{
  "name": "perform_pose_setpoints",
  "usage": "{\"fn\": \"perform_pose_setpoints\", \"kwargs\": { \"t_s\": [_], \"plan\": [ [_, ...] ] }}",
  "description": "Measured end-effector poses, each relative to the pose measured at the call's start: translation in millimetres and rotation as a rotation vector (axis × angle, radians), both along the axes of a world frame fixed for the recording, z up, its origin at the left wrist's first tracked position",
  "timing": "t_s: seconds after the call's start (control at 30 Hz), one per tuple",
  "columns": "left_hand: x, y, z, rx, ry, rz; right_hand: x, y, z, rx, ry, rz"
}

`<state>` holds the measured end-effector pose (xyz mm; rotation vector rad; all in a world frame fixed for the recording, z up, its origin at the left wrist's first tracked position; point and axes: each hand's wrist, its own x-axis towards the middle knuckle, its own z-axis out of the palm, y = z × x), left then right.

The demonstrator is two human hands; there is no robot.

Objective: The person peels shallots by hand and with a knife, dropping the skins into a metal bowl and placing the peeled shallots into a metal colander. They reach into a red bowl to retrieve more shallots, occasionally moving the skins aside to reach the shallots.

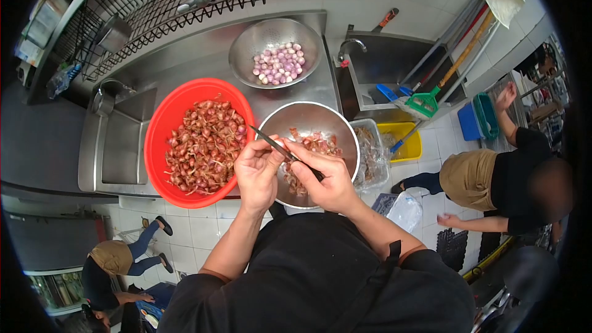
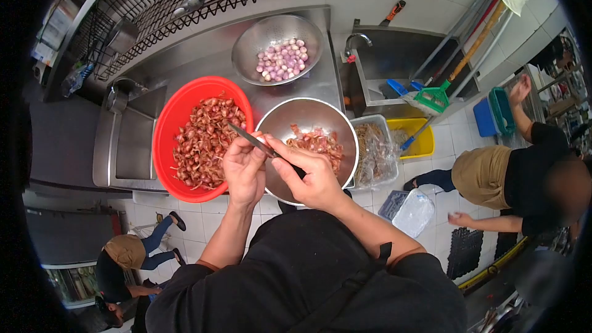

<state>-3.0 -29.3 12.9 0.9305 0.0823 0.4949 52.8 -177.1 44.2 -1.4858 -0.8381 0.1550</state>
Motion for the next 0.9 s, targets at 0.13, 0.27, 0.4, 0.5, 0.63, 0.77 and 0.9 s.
{"fn": "perform_pose_setpoints", "kwargs": {
  "t_s": [0.13, 0.27, 0.4, 0.5, 0.63, 0.77, 0.9],
  "plan": [
    [0.9, 2.3, -4.5, 0.032, 0.003, -0.007, 1.9, -0.3, -3.1, 0.032, 0.072, -0.01],
    [0.5, 6.9, -1.4, -0.033, 0.017, -0.112, 0.4, -6.4, -0.3, 0.0, 0.375, 0.017],
    [0.5, 10.9, -4.0, -0.046, 0.006, -0.202, 1.8, -6.8, -1.9, 0.05, 0.47, 0.01],
    [0.4, 15.2, -8.0, -0.1, 0.012, -0.267, 3.0, -8.1, -4.4, 0.07, 0.586, 0.01],
    [0.9, 16.4, -5.1, -0.17, 0.05, -0.304, 4.4, -4.8, -4.1, 0.056, 0.544, -0.033],
    [1.5, 17.1, -10.7, -0.165, 0.013, -0.253, 6.3, -1.9, -5.3, -0.002, 0.401, -0.021],
    [3.2, 19.5, -4.5, -0.082, 0.019, -0.235, 13.5, -0.9, -19.5, -0.001, 0.466, -0.074]
  ]
}}
